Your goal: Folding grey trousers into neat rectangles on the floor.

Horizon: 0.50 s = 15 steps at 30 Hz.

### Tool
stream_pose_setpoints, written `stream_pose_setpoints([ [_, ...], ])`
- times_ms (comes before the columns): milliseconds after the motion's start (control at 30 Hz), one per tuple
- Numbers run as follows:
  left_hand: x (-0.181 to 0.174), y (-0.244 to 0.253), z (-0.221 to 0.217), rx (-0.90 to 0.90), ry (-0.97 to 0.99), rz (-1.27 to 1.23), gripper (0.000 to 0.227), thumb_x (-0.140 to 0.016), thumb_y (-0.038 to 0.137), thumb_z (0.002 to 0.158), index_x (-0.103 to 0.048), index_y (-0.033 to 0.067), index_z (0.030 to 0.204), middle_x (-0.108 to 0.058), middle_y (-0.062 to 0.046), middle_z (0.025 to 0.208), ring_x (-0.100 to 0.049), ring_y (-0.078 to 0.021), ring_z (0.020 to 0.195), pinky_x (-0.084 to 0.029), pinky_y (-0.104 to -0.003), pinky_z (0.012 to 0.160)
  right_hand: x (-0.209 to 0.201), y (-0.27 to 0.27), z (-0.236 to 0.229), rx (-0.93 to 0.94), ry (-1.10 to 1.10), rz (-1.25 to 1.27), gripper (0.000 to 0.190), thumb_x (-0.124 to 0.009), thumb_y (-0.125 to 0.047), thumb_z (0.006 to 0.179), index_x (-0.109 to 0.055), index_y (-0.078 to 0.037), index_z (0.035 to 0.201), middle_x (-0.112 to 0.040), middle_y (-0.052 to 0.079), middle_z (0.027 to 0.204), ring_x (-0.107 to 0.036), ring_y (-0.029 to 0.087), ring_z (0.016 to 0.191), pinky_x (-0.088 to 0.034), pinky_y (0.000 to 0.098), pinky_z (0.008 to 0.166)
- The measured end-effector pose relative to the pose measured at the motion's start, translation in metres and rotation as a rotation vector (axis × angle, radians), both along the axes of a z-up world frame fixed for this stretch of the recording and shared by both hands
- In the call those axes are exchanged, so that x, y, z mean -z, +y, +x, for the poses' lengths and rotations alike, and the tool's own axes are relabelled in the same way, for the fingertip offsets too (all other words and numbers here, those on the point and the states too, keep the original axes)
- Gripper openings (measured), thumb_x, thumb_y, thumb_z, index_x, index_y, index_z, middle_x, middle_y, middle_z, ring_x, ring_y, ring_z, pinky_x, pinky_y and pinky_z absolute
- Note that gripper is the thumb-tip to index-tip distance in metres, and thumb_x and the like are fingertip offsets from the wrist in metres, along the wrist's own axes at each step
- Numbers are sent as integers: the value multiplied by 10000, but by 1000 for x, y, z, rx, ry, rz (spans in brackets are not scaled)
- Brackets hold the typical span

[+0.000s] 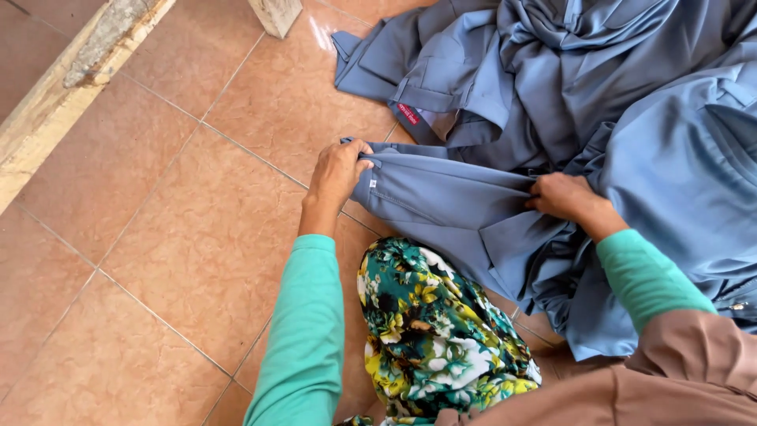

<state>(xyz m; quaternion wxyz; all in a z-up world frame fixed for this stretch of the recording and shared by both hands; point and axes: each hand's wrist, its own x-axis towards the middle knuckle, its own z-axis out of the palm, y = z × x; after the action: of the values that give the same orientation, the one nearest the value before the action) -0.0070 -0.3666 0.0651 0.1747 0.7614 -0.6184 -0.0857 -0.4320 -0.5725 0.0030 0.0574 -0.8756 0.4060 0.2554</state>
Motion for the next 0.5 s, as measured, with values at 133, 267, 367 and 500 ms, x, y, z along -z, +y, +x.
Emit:
stream_pose_setpoints([
  [133, -45, -18, 7, 6, -14, -204, 207, -767, 168, 877, -664, 195, 1054, -722, -106, 916, -670, -357, 874, -485, -482, 825, -92, -35, 38, 98, -21, -158, 316, -594, -374, 886, -834, -301, 1079, -825, 56, 1064, -777, 317, 1041, -610, 486, 837],
  [267, -148, -10, 9, 95, -81, -594, 139, -687, 70, 952, -628, 114, 1070, -677, -86, 962, -561, -315, 885, -401, -385, 822, -126, -90, 45, 57, -379, -658, 322, -638, -381, 1065, -729, -74, 1034, -784, 151, 978, -755, 456, 835, -518, 562, 655],
  [367, -175, 26, 21, 38, -127, -791, 70, -619, 58, 1058, -638, 46, 1124, -689, -84, 1078, -553, -304, 953, -460, -389, 887, -172, -28, 84, -178, -839, -993, 114, -734, -160, 928, -795, -126, 1019, -750, -33, 1114, -708, 294, 767, -409, 458, 454],
  [500, -85, 102, 69, -132, -375, -746, 80, -599, 87, 1077, -664, 55, 1111, -610, -156, 1007, -560, -430, 1021, -452, -540, 975, -97, 28, 143, -244, -974, -976, 145, -684, -156, 908, -763, -82, 1006, -702, 70, 1066, -670, 291, 647, -430, 422, 444],
])
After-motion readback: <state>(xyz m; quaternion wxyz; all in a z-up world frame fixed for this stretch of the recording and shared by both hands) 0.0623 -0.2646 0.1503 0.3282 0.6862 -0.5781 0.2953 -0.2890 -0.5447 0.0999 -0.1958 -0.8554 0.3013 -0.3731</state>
